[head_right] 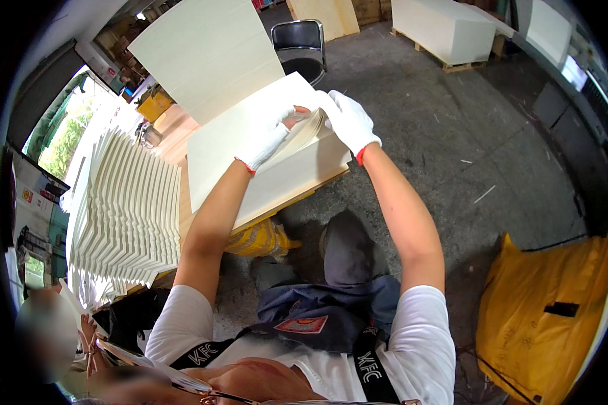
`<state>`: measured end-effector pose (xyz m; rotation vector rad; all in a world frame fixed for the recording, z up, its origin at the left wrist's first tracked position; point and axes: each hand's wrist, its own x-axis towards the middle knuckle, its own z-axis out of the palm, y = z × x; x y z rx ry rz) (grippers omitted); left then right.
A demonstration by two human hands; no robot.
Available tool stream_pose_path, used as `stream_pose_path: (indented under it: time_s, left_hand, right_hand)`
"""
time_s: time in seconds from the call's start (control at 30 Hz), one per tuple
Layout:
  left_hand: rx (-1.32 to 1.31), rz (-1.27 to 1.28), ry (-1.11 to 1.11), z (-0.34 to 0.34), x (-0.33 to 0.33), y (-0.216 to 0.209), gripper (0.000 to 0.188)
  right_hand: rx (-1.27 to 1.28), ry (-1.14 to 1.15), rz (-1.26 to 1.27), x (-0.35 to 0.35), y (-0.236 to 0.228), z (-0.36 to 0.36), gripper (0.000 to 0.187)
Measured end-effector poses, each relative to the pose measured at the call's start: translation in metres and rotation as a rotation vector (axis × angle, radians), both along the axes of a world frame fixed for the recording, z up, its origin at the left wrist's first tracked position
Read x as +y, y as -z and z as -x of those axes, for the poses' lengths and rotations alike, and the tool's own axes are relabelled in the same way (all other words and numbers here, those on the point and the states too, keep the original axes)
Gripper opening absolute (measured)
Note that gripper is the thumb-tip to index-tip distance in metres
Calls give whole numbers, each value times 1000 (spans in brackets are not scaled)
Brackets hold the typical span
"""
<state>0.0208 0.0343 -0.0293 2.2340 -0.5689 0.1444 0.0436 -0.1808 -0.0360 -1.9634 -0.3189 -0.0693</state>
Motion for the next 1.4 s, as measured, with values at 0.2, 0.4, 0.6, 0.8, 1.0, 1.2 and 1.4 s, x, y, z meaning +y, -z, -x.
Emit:
stream_pose_path:
  time_s: [0.2,0.4,0.6,0.8,1.0,1.2,1.4]
  left_hand:
    - [120,1,-66,9,-8,-9,39]
    - [144,62,-65,13,-11,-15,41]
    - [17,100,-40,10,-7,-9,42]
    - [7,-160,-72,9,-6,-5,37]
    - [27,-83,-82,11,-9,-6,34]
    - [-4,-79,-53,15,-11,-12,32]
    - [-47,-146,-84,13,-10,-9,29]
  right_hand:
    - [-149,51,9,3,13,5,57]
    - [-250,76,18,3,17,7,55]
    - [-178,108,153,4,15,6,55]
    - [-241,128,119,5,20,3,54]
    - [-220,112,86,5,20,4,55]
    - [-193,123,90,4,22,3,57]
    - [-262,142,92,7,24,3,55]
